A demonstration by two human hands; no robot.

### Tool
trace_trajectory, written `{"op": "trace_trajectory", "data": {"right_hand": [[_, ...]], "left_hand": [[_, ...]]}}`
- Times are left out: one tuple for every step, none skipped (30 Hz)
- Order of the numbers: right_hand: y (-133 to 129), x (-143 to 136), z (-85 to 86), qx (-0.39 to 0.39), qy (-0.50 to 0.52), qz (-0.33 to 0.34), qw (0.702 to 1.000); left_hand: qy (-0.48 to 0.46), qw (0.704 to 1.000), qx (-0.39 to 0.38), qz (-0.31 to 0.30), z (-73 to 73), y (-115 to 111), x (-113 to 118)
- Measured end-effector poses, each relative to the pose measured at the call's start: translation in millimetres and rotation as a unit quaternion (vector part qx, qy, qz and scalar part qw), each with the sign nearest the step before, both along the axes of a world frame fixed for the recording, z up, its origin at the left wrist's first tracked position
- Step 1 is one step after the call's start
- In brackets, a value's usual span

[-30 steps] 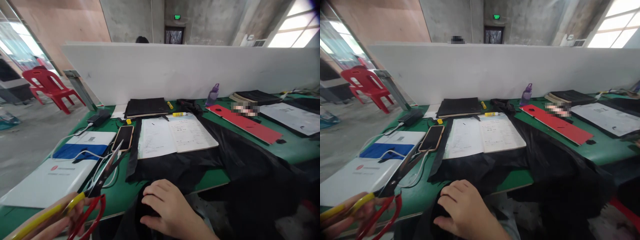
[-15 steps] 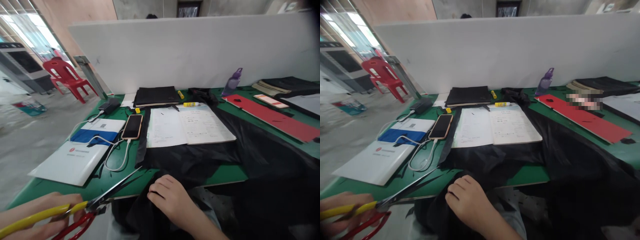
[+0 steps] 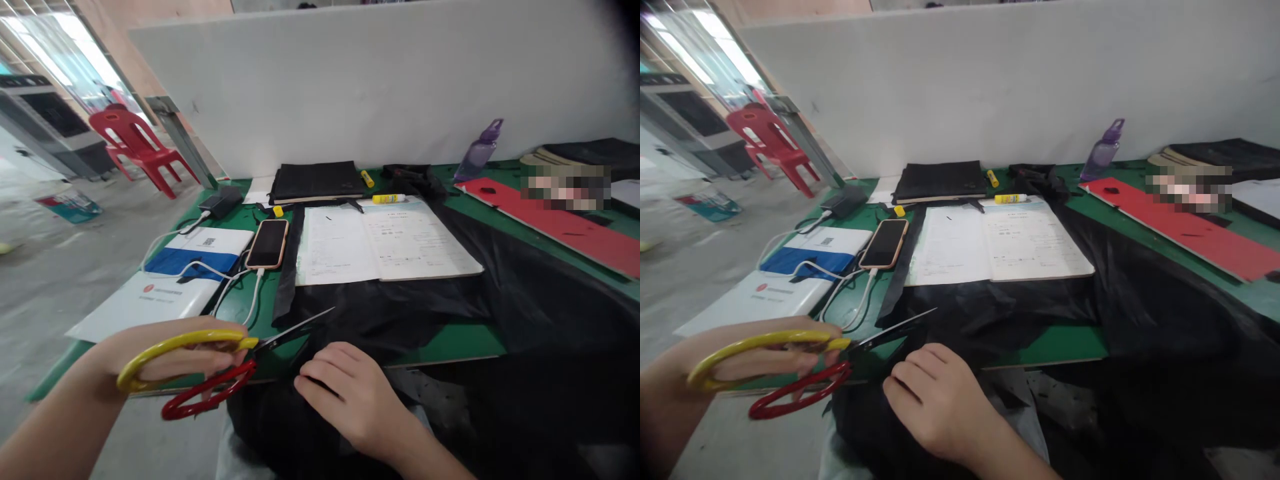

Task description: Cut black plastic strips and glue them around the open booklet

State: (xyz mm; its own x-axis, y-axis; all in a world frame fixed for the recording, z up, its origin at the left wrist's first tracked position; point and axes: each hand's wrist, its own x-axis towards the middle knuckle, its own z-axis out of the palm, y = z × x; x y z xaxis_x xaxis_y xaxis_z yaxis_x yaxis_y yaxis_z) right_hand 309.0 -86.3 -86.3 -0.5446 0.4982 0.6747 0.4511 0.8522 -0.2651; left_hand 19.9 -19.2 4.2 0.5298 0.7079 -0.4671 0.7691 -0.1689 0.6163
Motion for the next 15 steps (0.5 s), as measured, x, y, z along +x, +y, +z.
{"op": "trace_trajectory", "data": {"right_hand": [[0.4, 0.2, 0.6, 0.0, 0.001, -0.001, 1.0], [0.8, 0.3, 1.4, 0.002, 0.003, -0.001, 1.0], [1.2, 0.5, 2.3, 0.004, 0.004, -0.001, 1.0], [1.4, 0.6, 3.3, 0.006, 0.005, -0.001, 1.0], [1.6, 0.7, 4.4, 0.008, 0.005, 0.0, 1.0], [1.7, 0.9, 5.5, 0.009, 0.005, 0.001, 1.0], [1.6, 1.0, 6.7, 0.011, 0.006, 0.001, 1.0], [1.6, 1.1, 7.8, 0.012, 0.007, 0.001, 1.0], [1.5, 1.2, 8.8, 0.013, 0.009, 0.001, 1.0], [1.4, 1.3, 9.6, 0.015, 0.011, 0.003, 1.0], [1.4, 1.4, 10.2, 0.017, 0.013, 0.004, 1.0], [1.5, 1.5, 10.6, 0.018, 0.014, 0.006, 1.0], [1.6, 1.6, 10.7, 0.019, 0.015, 0.008, 1.0], [1.8, 1.6, 10.7, 0.019, 0.014, 0.009, 1.0], [2.0, 1.6, 10.6, 0.018, 0.013, 0.008, 1.0]], "left_hand": [[-0.004, 0.999, -0.038, 0.003, -0.5, 3.6, 5.2], [-0.009, 0.997, -0.071, 0.003, -1.0, 6.6, 10.1], [-0.013, 0.996, -0.091, 0.004, -1.5, 9.3, 14.8], [-0.017, 0.996, -0.092, 0.004, -1.8, 11.5, 19.4], [-0.019, 0.996, -0.091, 0.001, -2.1, 13.5, 23.7], [-0.02, 0.995, -0.093, -0.001, -2.2, 15.4, 27.8], [-0.023, 0.995, -0.096, 0.001, -2.3, 17.4, 31.4], [-0.026, 0.995, -0.1, 0.007, -2.3, 19.4, 34.6], [-0.028, 0.994, -0.106, 0.012, -2.3, 21.6, 37.3], [-0.029, 0.993, -0.111, 0.014, -2.2, 24.0, 39.5], [-0.03, 0.993, -0.115, 0.011, -2.0, 26.4, 41.4], [-0.029, 0.993, -0.117, 0.007, -1.5, 28.6, 43.1], [-0.03, 0.992, -0.12, -0.003, -1.0, 30.6, 44.5], [-0.032, 0.992, -0.125, -0.014, -0.3, 32.3, 45.9], [-0.037, 0.991, -0.127, -0.02, 0.4, 33.7, 47.3]]}}
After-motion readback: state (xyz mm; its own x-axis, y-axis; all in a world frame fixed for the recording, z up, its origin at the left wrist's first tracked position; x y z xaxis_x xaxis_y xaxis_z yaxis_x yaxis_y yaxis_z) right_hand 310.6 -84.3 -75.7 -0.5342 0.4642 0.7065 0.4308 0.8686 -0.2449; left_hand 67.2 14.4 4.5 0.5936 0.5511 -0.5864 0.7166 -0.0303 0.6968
